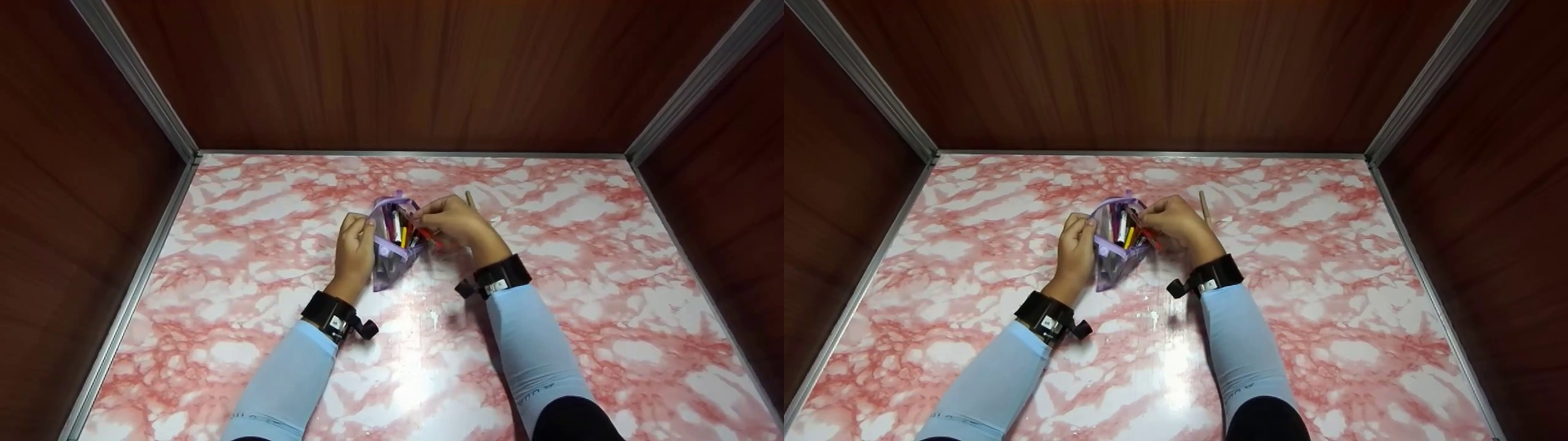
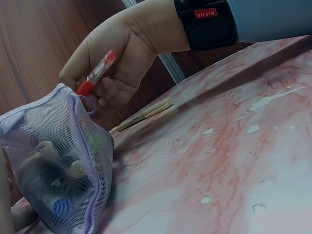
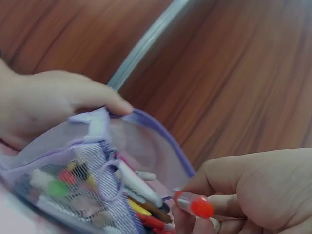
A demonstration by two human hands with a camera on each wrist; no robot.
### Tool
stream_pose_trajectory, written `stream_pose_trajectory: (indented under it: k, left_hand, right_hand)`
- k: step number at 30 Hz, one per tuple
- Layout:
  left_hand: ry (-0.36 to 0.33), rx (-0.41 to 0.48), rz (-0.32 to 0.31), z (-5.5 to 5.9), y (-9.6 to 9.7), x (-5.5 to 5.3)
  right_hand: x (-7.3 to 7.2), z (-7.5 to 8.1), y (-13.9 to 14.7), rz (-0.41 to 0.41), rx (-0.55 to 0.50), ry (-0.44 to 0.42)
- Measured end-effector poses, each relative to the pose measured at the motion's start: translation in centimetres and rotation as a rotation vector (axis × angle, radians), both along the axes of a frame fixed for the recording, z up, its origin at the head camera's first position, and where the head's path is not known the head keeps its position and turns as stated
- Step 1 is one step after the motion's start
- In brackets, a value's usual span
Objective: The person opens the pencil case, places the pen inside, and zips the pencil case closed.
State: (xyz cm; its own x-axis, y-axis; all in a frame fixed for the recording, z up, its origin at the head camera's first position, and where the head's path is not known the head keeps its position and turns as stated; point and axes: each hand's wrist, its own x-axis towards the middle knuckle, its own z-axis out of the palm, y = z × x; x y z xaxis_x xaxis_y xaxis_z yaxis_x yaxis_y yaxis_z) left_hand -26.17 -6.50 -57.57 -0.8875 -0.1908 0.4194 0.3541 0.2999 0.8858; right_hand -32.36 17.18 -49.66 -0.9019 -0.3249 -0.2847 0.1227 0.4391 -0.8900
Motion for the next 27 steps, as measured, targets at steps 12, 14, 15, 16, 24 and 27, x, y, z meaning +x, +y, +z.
stream_pose_trajectory:
  k: [12, 14, 15, 16, 24, 27]
  left_hand:
    - [-0.003, -0.002, 0.002, 0.1, 0.1, 0.0]
    - [-0.013, -0.003, 0.002, 0.1, 0.1, 0.0]
    - [-0.018, -0.003, 0.003, 0.1, 0.1, 0.0]
    - [-0.022, -0.003, 0.003, 0.1, 0.1, 0.0]
    - [-0.014, 0.004, 0.005, 0.0, 0.0, -0.1]
    - [-0.008, 0.003, 0.012, 0.0, 0.0, -0.1]
  right_hand:
    - [0.3, -2.4, -3.2, -0.255, -0.278, 0.017]
    - [0.3, -2.5, -3.5, -0.259, -0.303, -0.002]
    - [0.4, -2.5, -3.6, -0.251, -0.302, 0.000]
    - [0.3, -2.5, -3.7, -0.239, -0.294, 0.003]
    - [0.6, -2.5, -3.5, -0.091, -0.095, 0.161]
    - [0.6, -2.6, -3.5, -0.072, -0.086, 0.181]
